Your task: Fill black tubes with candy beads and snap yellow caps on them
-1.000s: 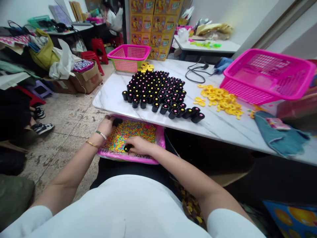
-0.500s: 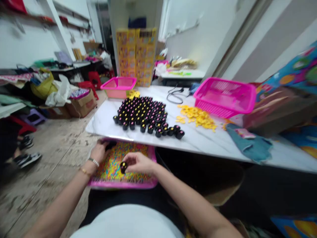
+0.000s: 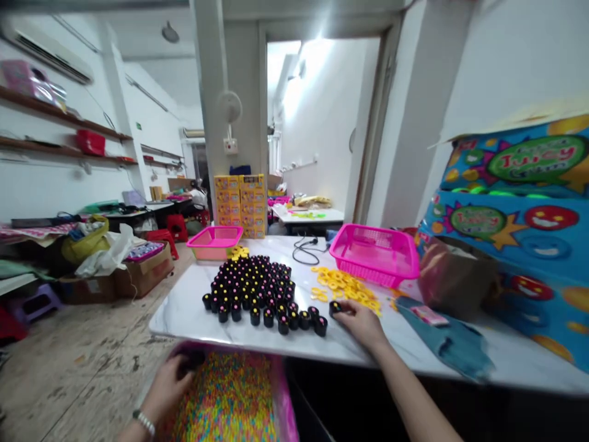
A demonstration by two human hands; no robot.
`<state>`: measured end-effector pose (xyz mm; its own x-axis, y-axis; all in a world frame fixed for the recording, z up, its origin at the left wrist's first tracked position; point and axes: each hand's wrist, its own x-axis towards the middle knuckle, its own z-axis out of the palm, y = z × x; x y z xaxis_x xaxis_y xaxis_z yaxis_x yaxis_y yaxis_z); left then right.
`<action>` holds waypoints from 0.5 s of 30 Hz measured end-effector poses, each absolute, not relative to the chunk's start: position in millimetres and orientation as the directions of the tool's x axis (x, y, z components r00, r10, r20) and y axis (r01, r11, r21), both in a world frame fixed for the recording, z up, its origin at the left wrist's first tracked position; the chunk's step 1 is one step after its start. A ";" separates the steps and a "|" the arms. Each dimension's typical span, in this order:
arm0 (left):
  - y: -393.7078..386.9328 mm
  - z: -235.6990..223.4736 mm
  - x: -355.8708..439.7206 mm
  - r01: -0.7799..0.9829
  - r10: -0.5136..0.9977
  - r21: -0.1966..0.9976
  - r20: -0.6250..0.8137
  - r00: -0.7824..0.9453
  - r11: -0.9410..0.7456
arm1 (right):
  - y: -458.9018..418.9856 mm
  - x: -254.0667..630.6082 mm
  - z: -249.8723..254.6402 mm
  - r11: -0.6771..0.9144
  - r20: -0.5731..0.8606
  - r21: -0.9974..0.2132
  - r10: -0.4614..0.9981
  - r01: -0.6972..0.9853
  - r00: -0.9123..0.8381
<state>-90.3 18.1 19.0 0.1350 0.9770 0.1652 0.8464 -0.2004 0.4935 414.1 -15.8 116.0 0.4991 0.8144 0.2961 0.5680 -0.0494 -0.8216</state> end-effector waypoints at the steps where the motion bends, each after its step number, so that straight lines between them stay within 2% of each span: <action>1: 14.6 18.3 -85.7 0.826 0.975 0.522 0.167 0.147 -0.214 | -6.4 416.4 115.2 -0.035 0.295 -0.809 0.839 0.587 0.457; 4: 1.6 16.8 -72.1 0.749 0.970 0.617 0.135 0.202 -0.242 | 15.1 406.0 117.6 0.062 0.269 -0.845 0.908 0.531 0.321; 7: -10.6 16.8 -65.6 0.728 0.976 0.654 0.085 0.203 -0.208 | 26.0 388.1 121.6 0.106 0.252 -0.900 0.918 0.422 0.307; 11: -18.1 15.7 -71.7 0.735 0.982 0.658 0.041 0.183 -0.164 | 30.1 378.3 117.6 0.081 0.221 -0.941 0.884 0.329 0.412; 15: -17.2 12.4 -84.4 0.713 0.984 0.683 0.053 0.170 -0.160 | 24.8 373.8 98.2 0.075 0.192 -0.973 0.787 0.218 0.586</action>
<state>-84.4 -17.2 12.4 0.1704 0.9840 0.0525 0.7128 -0.1599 0.6829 373.8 24.8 98.2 0.5862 0.7870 0.1923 0.2184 0.0751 -0.9730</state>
